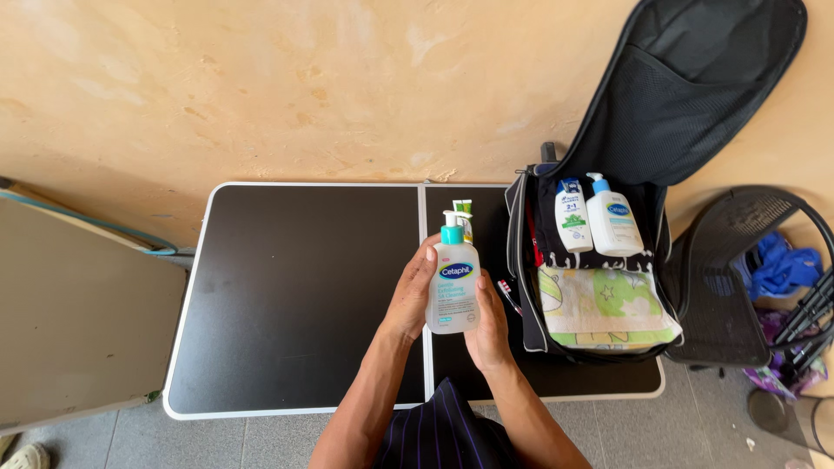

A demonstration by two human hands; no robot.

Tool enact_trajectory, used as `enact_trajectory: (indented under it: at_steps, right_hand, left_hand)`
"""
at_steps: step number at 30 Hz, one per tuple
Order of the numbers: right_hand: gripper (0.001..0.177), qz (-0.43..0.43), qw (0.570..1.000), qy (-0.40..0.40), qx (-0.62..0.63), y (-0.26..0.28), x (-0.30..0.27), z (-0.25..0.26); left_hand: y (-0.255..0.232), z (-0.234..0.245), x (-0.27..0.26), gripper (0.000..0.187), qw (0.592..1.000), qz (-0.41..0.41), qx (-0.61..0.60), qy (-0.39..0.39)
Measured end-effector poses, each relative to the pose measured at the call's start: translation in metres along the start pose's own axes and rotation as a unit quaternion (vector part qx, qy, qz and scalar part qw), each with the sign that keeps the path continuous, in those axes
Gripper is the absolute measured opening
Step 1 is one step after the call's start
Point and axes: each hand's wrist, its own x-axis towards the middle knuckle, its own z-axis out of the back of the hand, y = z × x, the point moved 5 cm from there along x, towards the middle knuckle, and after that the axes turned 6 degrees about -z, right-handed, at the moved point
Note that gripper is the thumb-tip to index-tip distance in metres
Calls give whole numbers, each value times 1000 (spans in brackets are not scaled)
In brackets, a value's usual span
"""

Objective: The person packs toiletries into a rolling travel bag. They place several bottles of lotion, a tube of toothpaste, and a toothbrush into the bag, then close and zip it.

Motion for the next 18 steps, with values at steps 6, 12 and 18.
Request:
enact_trajectory:
  at_steps: [6,12,18]
  right_hand:
    - [36,-8,996,-91,-10,2,6,26]
    - [37,-14,987,-162,-8,28,10,61]
    - [49,23,986,-158,-51,74,18,116]
  left_hand:
    - [18,-20,2,67,999,27,23,5]
    - [44,-51,10,63,1000,8,22,-14]
    - [94,-101,29,61,998,11,-5,-61]
